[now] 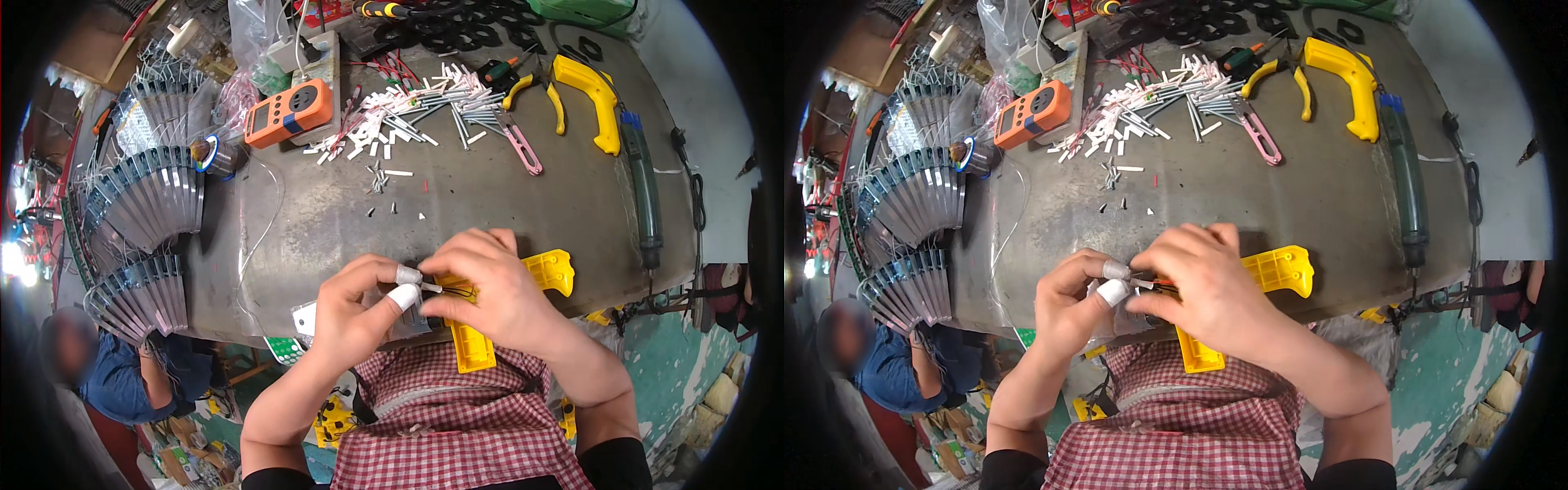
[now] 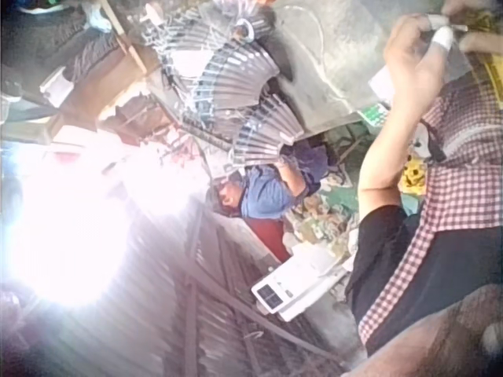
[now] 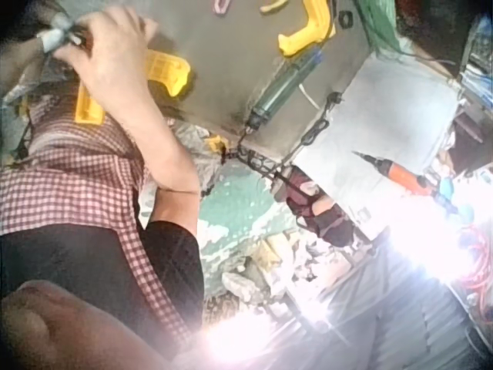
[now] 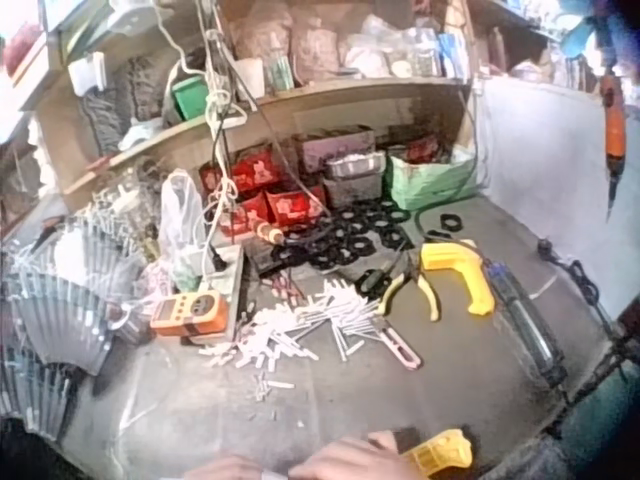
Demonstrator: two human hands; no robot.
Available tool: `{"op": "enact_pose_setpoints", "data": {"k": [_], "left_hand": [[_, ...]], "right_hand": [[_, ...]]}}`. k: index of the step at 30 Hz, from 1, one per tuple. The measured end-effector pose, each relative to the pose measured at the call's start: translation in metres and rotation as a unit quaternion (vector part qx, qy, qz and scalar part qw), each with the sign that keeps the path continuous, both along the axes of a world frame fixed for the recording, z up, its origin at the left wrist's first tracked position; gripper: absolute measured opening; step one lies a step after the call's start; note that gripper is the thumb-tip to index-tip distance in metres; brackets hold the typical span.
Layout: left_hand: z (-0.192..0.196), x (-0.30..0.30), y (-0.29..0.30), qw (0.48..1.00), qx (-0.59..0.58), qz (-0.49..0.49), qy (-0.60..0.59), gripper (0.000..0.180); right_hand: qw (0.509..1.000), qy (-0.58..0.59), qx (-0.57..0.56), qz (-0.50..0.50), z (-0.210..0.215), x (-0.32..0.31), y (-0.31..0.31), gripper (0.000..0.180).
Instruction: Assembling a yellow handheld hardware device by installing internal wiring and components into a plastic housing.
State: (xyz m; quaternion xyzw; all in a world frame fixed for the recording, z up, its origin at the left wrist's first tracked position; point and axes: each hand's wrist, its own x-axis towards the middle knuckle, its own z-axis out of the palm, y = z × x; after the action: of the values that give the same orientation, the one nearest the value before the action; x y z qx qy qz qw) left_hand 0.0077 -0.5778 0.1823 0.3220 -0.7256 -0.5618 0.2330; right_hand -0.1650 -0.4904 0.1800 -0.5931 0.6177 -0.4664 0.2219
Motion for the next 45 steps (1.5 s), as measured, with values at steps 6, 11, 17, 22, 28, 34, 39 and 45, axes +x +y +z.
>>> {"op": "enact_pose_setpoints", "data": {"k": [6,11,17,22,28,34,39,45], "left_hand": [[-0.004,0.005,-0.008,0.965,0.19,0.124,0.132,0.017],[0.018,-0.011,-0.016,0.899,-0.415,-0.14,-0.004,0.047],[0.024,-0.008,-0.012,0.953,-0.277,-0.106,-0.059,0.031],[0.022,-0.013,-0.005,0.93,-0.347,-0.082,-0.092,0.019],[0.003,-0.013,0.001,0.964,0.242,0.109,0.017,0.014],[0.002,-0.008,-0.009,0.954,-0.291,0.032,0.057,0.02],[0.014,-0.005,-0.03,0.795,-0.589,-0.14,-0.023,0.028],[0.031,-0.008,-0.023,0.847,-0.504,-0.14,-0.097,0.015]], "right_hand": [[0.996,-0.028,0.058,0.067,-0.007,-0.01,-0.001,0.013],[0.994,-0.03,0.06,0.092,-0.011,-0.013,-0.007,0.012],[0.994,-0.005,0.069,0.083,-0.006,-0.014,-0.004,0.015],[0.996,-0.011,0.055,0.07,-0.007,-0.009,-0.003,0.013],[0.997,-0.026,0.046,0.053,-0.011,-0.009,-0.001,0.013],[0.997,-0.032,0.036,0.058,-0.011,-0.012,-0.004,0.012],[0.988,-0.04,0.082,0.122,-0.007,-0.017,-0.004,0.013],[0.995,-0.024,0.007,0.1,-0.011,-0.009,-0.007,0.01]]}}
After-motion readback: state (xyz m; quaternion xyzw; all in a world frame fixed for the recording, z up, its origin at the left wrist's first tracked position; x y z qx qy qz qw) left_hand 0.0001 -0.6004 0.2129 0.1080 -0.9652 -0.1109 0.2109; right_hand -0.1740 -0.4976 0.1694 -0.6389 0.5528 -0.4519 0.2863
